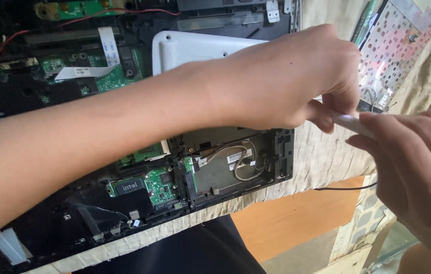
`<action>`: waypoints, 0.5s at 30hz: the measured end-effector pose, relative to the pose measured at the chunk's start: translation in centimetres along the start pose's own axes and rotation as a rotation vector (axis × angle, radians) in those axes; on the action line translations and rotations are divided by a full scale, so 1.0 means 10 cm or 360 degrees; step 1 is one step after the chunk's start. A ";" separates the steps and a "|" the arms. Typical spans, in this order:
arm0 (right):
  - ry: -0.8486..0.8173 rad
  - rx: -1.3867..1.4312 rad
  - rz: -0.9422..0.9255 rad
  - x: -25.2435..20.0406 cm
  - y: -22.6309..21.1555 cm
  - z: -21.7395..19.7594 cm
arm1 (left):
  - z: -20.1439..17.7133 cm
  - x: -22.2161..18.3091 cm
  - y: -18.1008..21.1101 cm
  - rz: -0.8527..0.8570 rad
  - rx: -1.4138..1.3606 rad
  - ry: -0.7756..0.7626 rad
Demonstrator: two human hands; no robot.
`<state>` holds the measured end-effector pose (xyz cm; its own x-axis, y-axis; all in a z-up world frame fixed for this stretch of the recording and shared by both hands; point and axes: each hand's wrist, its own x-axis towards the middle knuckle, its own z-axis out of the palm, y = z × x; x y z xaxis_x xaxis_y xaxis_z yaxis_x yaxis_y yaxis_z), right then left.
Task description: Testing the fitment of internal components and covers within a laptop chassis using a small tool.
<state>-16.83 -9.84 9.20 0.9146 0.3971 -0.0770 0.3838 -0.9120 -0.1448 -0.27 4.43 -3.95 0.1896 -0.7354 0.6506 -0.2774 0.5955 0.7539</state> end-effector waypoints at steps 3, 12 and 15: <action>-0.0150 -0.0147 0.0245 -0.03 -0.07 -0.02 | -0.06 -0.01 -0.01 -0.0058 0.0025 -0.0002; -0.0087 0.0288 0.0911 -0.08 -0.12 0.07 | 0.01 -0.02 -0.10 0.0049 0.0235 0.0050; -0.0137 0.0131 0.0641 -0.21 -0.08 -0.01 | 0.03 0.00 -0.10 0.0115 0.0201 -0.0009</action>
<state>-19.06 -9.96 9.62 0.9741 0.0207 -0.2251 -0.0169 -0.9863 -0.1641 -0.24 3.74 -4.78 0.1597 -0.6941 0.7020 -0.4063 0.6019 0.6875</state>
